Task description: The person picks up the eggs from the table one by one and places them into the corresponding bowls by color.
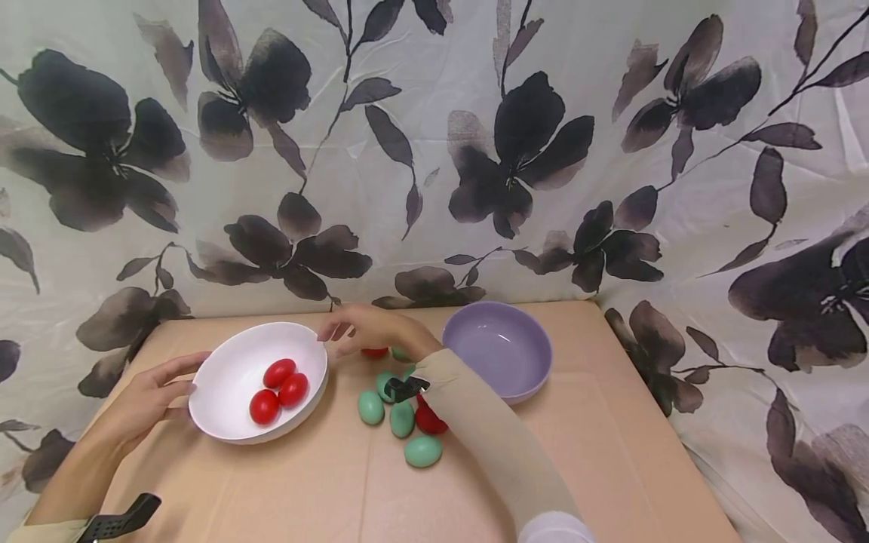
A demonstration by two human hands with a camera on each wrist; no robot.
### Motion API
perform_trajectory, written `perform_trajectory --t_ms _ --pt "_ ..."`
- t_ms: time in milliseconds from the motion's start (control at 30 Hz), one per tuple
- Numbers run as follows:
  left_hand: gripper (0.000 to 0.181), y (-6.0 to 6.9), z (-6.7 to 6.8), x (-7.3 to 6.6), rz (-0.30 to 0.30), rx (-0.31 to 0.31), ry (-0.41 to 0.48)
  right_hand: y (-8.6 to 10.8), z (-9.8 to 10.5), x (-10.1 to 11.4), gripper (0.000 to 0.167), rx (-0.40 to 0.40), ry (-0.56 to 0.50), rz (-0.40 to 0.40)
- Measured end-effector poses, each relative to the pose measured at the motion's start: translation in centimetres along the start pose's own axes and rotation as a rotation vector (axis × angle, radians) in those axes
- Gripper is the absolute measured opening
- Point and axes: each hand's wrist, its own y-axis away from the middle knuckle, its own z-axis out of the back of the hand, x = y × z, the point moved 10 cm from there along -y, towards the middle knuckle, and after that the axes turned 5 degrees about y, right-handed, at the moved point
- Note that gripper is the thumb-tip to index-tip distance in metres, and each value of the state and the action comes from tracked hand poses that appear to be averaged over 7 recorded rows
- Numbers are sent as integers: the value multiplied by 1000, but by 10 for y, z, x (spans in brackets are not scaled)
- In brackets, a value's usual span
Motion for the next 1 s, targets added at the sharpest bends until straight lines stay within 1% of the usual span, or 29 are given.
perform_trajectory --t_ms 200,500,633,733,900,1000 --pt "58 -1 0 2 15 2 -12 6 2 -13 36 -14 26 -20" --pt "59 -2 1 1 0 -6 6 9 4 -36 41 -35 -32 -49" --pt "59 0 4 0 3 10 5 12 1 -38 41 -41 -53 -65" --pt "58 2 6 1 5 24 4 14 -3 -40 42 -33 -40 -85" --pt "59 6 10 2 21 42 -5 16 -12 -44 43 -28 11 -141" --pt "59 8 11 5 30 45 -18 18 -16 -46 43 -33 31 -164"
